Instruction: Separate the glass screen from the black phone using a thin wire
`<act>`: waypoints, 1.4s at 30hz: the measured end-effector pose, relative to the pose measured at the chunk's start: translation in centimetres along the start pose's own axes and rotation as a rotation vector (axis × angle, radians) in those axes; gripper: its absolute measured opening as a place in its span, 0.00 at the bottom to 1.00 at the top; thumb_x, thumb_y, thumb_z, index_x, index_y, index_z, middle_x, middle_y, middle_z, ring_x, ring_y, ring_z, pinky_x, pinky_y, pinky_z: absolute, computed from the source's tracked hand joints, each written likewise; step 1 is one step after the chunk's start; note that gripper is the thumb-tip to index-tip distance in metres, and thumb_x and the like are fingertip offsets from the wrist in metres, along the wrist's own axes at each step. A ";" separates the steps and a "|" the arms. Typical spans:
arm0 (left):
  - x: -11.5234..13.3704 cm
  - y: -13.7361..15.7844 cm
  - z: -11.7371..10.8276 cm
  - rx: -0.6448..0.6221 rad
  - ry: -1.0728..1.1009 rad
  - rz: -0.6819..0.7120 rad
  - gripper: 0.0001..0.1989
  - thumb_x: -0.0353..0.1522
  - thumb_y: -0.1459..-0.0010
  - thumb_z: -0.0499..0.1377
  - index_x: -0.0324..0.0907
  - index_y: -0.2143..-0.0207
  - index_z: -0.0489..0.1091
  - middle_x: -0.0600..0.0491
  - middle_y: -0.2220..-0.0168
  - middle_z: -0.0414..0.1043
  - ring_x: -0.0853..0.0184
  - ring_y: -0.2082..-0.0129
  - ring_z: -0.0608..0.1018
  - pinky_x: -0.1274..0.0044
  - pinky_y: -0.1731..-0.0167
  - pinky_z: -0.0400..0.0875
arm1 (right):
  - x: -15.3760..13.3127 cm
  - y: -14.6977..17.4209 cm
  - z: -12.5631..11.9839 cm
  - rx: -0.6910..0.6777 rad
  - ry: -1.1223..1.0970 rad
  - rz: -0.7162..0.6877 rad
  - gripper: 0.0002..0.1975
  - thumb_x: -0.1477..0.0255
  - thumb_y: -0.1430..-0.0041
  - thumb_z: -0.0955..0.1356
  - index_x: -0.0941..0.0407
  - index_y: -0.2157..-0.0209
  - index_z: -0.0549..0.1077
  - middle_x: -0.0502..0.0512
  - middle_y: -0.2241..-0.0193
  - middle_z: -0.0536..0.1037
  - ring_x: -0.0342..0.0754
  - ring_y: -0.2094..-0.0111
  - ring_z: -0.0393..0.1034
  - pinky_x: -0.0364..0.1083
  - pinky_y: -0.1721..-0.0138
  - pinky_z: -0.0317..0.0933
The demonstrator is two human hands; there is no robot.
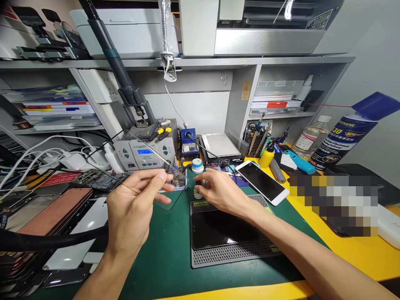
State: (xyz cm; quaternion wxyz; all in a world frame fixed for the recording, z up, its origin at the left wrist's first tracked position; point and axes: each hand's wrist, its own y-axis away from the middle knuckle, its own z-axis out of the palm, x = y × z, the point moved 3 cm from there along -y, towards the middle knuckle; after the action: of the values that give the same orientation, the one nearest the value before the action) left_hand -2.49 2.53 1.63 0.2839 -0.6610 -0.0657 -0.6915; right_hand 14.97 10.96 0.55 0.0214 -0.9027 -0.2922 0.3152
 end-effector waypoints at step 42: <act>0.0 0.0 -0.1 -0.049 0.048 -0.082 0.11 0.39 0.44 0.68 0.42 0.63 0.79 0.50 0.65 0.82 0.64 0.70 0.82 0.79 0.79 0.78 | 1.0 0.9 -2.6 0.225 -0.614 0.208 0.22 0.58 0.44 0.74 0.59 0.54 0.79 0.51 0.75 0.77 0.44 0.77 0.69 0.44 0.74 0.64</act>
State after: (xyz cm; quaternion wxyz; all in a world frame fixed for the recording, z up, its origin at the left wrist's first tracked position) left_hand -2.55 2.52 1.65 0.2404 -0.6477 -0.0689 -0.7197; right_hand 17.60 11.13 1.82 -0.0007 -0.7827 -0.1547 0.6029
